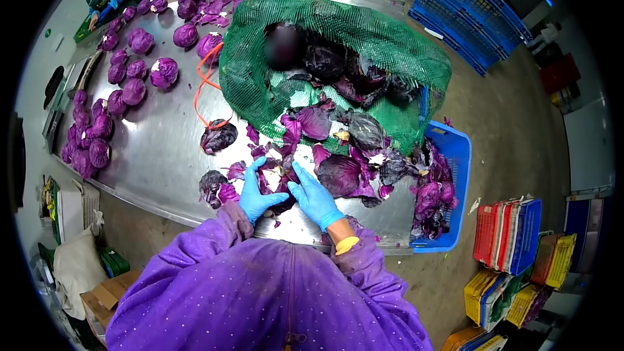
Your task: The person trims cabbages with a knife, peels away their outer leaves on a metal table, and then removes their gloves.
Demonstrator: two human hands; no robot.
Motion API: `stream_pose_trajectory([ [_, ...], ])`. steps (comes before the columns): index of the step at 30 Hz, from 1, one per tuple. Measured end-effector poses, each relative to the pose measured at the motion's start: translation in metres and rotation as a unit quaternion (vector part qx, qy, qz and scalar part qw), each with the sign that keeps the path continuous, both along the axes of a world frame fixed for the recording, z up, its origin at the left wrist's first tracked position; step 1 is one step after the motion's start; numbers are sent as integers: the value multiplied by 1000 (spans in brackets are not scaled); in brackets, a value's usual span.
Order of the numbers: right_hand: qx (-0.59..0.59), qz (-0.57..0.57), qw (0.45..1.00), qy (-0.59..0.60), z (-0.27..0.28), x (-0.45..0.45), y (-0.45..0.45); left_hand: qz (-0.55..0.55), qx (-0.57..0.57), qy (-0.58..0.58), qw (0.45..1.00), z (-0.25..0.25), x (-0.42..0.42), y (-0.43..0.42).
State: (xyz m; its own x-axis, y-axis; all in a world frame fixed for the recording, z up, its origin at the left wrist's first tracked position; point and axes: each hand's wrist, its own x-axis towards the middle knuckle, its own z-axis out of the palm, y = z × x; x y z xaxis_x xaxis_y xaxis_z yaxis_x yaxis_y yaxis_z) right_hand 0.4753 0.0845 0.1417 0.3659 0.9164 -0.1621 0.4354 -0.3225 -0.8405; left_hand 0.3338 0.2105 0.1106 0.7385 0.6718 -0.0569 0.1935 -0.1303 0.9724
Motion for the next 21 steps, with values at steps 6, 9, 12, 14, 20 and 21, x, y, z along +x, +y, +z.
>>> stream_pose_trajectory([
  [6,-77,46,994,-64,5,7,11,10,-15,3,1000,2,7,-6],
  [9,-44,51,995,-78,7,12,14,-17,-5,2,1000,3,7,-3],
  [12,-117,-33,992,-34,1,28,19,-51,46,44,997,6,3,1],
  [14,-35,-134,989,58,-15,46,13,-82,92,54,991,9,0,3],
  [20,37,-205,945,251,3,23,-6,-36,-104,-4,994,10,-14,11],
  [21,62,-182,962,194,-4,16,-9,14,-180,-24,983,11,-12,5],
])
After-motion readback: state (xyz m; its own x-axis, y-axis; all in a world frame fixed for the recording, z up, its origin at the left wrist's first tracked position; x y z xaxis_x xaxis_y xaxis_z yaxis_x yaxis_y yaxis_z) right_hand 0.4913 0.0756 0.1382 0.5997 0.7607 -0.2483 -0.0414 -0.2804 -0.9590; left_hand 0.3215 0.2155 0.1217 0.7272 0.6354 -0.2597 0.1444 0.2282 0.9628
